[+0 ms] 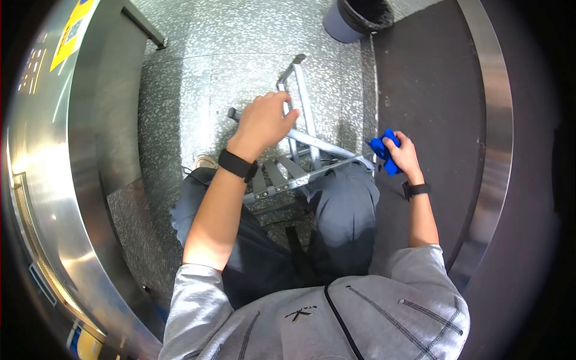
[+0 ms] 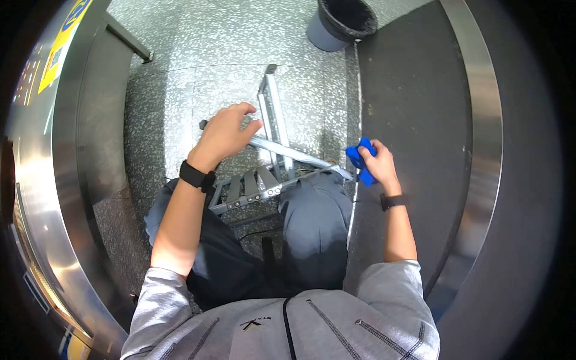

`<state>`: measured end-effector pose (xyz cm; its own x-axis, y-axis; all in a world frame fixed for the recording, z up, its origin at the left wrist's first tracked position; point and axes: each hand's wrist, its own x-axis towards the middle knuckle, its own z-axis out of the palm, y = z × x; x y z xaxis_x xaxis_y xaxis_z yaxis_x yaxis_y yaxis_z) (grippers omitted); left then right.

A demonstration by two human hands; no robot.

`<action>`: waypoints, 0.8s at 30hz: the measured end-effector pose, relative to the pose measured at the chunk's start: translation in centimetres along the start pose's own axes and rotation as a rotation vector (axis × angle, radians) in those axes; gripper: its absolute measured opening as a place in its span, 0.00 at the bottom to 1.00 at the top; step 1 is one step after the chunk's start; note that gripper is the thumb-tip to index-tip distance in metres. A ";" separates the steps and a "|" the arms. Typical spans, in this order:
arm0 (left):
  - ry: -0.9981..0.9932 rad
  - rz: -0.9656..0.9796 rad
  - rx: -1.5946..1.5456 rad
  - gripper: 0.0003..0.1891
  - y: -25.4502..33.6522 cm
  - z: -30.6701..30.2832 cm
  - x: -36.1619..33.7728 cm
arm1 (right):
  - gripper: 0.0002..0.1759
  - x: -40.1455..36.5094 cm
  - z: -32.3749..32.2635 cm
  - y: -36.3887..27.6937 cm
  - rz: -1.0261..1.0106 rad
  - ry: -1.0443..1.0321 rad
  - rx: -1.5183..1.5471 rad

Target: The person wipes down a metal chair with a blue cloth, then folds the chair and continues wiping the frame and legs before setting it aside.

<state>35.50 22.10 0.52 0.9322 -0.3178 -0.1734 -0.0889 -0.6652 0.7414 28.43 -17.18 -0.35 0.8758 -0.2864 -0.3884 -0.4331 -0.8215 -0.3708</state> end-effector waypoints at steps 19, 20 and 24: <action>-0.147 0.039 0.173 0.23 -0.5 2.8 -0.3 | 0.18 3.7 4.7 2.3 -0.181 0.047 -0.332; -0.143 0.049 0.183 0.23 -0.5 2.9 -0.1 | 0.19 5.1 4.3 1.8 -0.192 0.042 -0.331; -0.093 0.090 0.239 0.24 -1.1 3.6 0.1 | 0.22 9.7 4.3 0.9 -0.287 0.124 -0.224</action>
<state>34.49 20.39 -2.63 0.8814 -0.4362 -0.1810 -0.2603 -0.7685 0.5845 35.61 -18.55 -8.07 0.9798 -0.0750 -0.1854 -0.1211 -0.9603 -0.2513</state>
